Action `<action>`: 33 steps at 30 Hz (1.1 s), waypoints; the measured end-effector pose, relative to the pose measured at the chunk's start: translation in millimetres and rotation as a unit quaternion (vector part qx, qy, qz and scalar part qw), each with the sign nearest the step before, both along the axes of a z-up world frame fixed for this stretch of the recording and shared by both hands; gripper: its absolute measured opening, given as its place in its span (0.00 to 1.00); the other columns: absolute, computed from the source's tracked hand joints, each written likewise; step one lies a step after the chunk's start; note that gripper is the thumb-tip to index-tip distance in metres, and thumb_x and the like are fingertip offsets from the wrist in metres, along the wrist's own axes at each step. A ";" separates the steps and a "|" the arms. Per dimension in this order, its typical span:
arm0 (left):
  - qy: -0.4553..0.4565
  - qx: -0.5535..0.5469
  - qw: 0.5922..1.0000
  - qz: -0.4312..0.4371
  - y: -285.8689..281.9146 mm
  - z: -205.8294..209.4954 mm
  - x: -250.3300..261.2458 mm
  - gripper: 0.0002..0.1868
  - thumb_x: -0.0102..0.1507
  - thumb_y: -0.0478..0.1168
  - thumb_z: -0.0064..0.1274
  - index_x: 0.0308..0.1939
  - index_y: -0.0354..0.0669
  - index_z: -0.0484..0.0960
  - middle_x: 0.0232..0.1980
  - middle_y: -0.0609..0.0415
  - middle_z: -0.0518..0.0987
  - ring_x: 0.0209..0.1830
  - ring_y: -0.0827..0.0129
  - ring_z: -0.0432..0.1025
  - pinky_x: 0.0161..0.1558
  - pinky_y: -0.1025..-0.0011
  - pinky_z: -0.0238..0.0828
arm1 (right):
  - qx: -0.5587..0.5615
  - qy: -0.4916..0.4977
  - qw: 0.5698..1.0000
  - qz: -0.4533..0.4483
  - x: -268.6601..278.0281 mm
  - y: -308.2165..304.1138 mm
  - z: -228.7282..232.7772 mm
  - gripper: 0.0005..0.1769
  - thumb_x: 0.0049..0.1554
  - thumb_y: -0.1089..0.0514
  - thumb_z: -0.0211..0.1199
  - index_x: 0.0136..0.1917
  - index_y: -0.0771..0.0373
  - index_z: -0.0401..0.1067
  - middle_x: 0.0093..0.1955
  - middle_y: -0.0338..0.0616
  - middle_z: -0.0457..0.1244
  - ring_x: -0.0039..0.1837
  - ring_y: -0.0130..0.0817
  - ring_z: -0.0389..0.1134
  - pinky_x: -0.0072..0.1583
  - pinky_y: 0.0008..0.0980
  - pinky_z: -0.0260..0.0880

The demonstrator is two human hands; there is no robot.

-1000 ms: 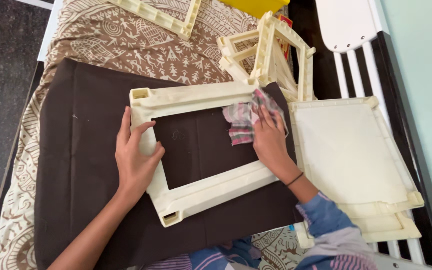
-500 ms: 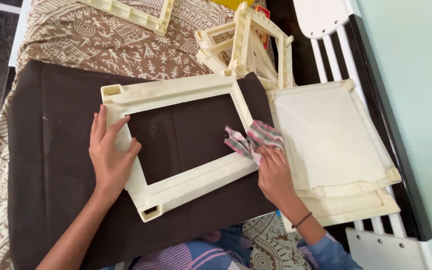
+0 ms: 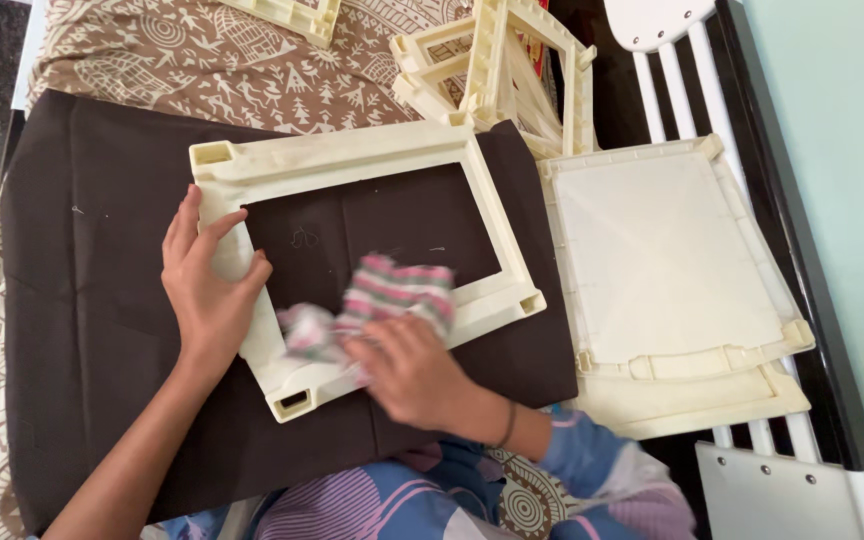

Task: The person wipes plastic frame parts with a cloth, then stacks the frames together and attaches flat plastic panels to build a small plastic drawer unit on a bed. They press the parts together and align the panels by hand.

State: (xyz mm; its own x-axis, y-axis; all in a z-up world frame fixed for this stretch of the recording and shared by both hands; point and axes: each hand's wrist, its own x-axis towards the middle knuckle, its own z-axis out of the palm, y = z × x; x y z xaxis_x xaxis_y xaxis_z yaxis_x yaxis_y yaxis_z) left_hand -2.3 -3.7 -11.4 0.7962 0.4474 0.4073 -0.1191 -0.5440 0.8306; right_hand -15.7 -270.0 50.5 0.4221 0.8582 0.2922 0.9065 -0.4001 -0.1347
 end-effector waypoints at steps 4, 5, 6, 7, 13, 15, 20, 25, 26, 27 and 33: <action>-0.006 -0.005 1.000 0.007 3.3 -4.0 -3.8 0.25 0.58 0.34 0.65 0.60 0.40 0.82 0.80 0.36 0.64 0.78 0.43 0.61 0.74 0.52 0.60 | 0.051 0.019 0.996 0.074 -16.9 43.5 -6.6 0.22 0.60 0.58 0.64 0.67 0.61 0.71 0.63 0.49 0.63 0.64 0.47 0.66 0.68 0.47 0.65; -0.009 -0.007 1.000 0.008 3.0 -5.0 -3.8 0.25 0.58 0.35 0.65 0.60 0.40 0.82 0.80 0.35 0.64 0.78 0.43 0.61 0.73 0.52 0.60 | 0.059 0.019 0.994 0.090 -18.5 49.7 -7.8 0.21 0.60 0.59 0.64 0.66 0.58 0.72 0.63 0.47 0.63 0.65 0.45 0.67 0.69 0.46 0.65; -0.005 0.000 1.000 0.008 3.4 -5.9 -4.7 0.26 0.58 0.35 0.66 0.61 0.40 0.82 0.80 0.35 0.64 0.77 0.42 0.61 0.73 0.52 0.60 | 0.061 0.049 0.991 0.106 -20.0 54.9 -9.0 0.20 0.59 0.60 0.64 0.65 0.58 0.72 0.62 0.46 0.64 0.64 0.45 0.67 0.69 0.45 0.65; -0.002 0.007 1.000 0.007 3.8 -6.1 -4.3 0.26 0.58 0.36 0.66 0.61 0.40 0.82 0.80 0.35 0.64 0.77 0.42 0.61 0.73 0.52 0.60 | 0.064 0.077 0.988 0.121 -20.7 58.0 -9.6 0.19 0.58 0.60 0.64 0.63 0.59 0.72 0.61 0.45 0.64 0.64 0.44 0.67 0.69 0.45 0.66; 0.011 0.023 1.000 -0.002 6.9 -4.3 -3.0 0.29 0.58 0.38 0.67 0.63 0.41 0.80 0.80 0.34 0.63 0.75 0.42 0.62 0.71 0.52 0.61 | 0.150 0.414 0.891 0.114 -13.6 50.1 1.5 0.11 0.59 0.58 0.65 0.56 0.60 0.72 0.55 0.40 0.64 0.55 0.38 0.66 0.58 0.34 0.65; 0.015 0.024 1.000 -0.002 6.5 -5.5 -3.6 0.29 0.59 0.38 0.67 0.64 0.41 0.79 0.80 0.34 0.63 0.75 0.42 0.62 0.71 0.52 0.61 | 0.197 0.533 0.821 0.057 -8.8 45.1 10.0 0.10 0.62 0.56 0.65 0.55 0.60 0.70 0.53 0.39 0.64 0.52 0.36 0.65 0.55 0.31 0.64; 0.023 0.034 0.999 0.002 7.9 -4.9 -2.3 0.29 0.59 0.40 0.67 0.63 0.41 0.79 0.80 0.35 0.63 0.74 0.41 0.62 0.70 0.52 0.62 | 0.152 0.266 0.952 0.024 2.6 41.1 25.8 0.15 0.52 0.53 0.70 0.45 0.65 0.71 0.52 0.49 0.59 0.55 0.47 0.63 0.60 0.41 0.62; 0.024 0.033 0.999 0.002 7.0 -6.6 -2.7 0.28 0.59 0.39 0.67 0.63 0.41 0.79 0.80 0.35 0.63 0.74 0.42 0.62 0.70 0.52 0.62 | 0.100 0.210 0.968 0.098 -6.2 31.6 15.8 0.19 0.53 0.49 0.71 0.34 0.62 0.67 0.70 0.50 0.62 0.76 0.53 0.61 0.77 0.52 0.56; 0.025 0.030 0.999 0.002 6.4 -6.9 -2.6 0.28 0.59 0.39 0.67 0.63 0.41 0.79 0.80 0.35 0.63 0.74 0.42 0.62 0.69 0.52 0.62 | 0.103 0.246 0.958 0.107 -6.9 28.5 12.6 0.21 0.54 0.48 0.72 0.33 0.62 0.66 0.73 0.48 0.63 0.78 0.49 0.62 0.79 0.50 0.56; 0.022 0.031 0.999 0.003 7.0 -7.0 -3.0 0.28 0.59 0.39 0.67 0.63 0.41 0.79 0.80 0.35 0.63 0.74 0.42 0.62 0.70 0.52 0.62 | 0.119 0.283 0.946 0.108 -8.5 26.6 9.1 0.19 0.57 0.50 0.70 0.34 0.62 0.65 0.73 0.48 0.63 0.76 0.47 0.64 0.77 0.47 0.59; 0.022 0.032 0.999 0.004 6.0 -6.0 -3.2 0.29 0.58 0.39 0.67 0.64 0.41 0.79 0.80 0.35 0.63 0.74 0.42 0.63 0.69 0.52 0.62 | 0.069 0.045 0.997 -0.007 -15.8 24.6 -0.3 0.17 0.58 0.55 0.61 0.55 0.68 0.70 0.71 0.62 0.61 0.75 0.59 0.62 0.78 0.58 0.56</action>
State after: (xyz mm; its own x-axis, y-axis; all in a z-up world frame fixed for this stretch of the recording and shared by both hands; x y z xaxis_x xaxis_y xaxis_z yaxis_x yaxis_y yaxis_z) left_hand -5.5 2.2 -17.5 0.8104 0.4291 0.3990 -0.0775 -0.5965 0.7988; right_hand -31.4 -245.4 50.2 0.4644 0.8058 0.3673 0.8823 -0.3855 -0.2699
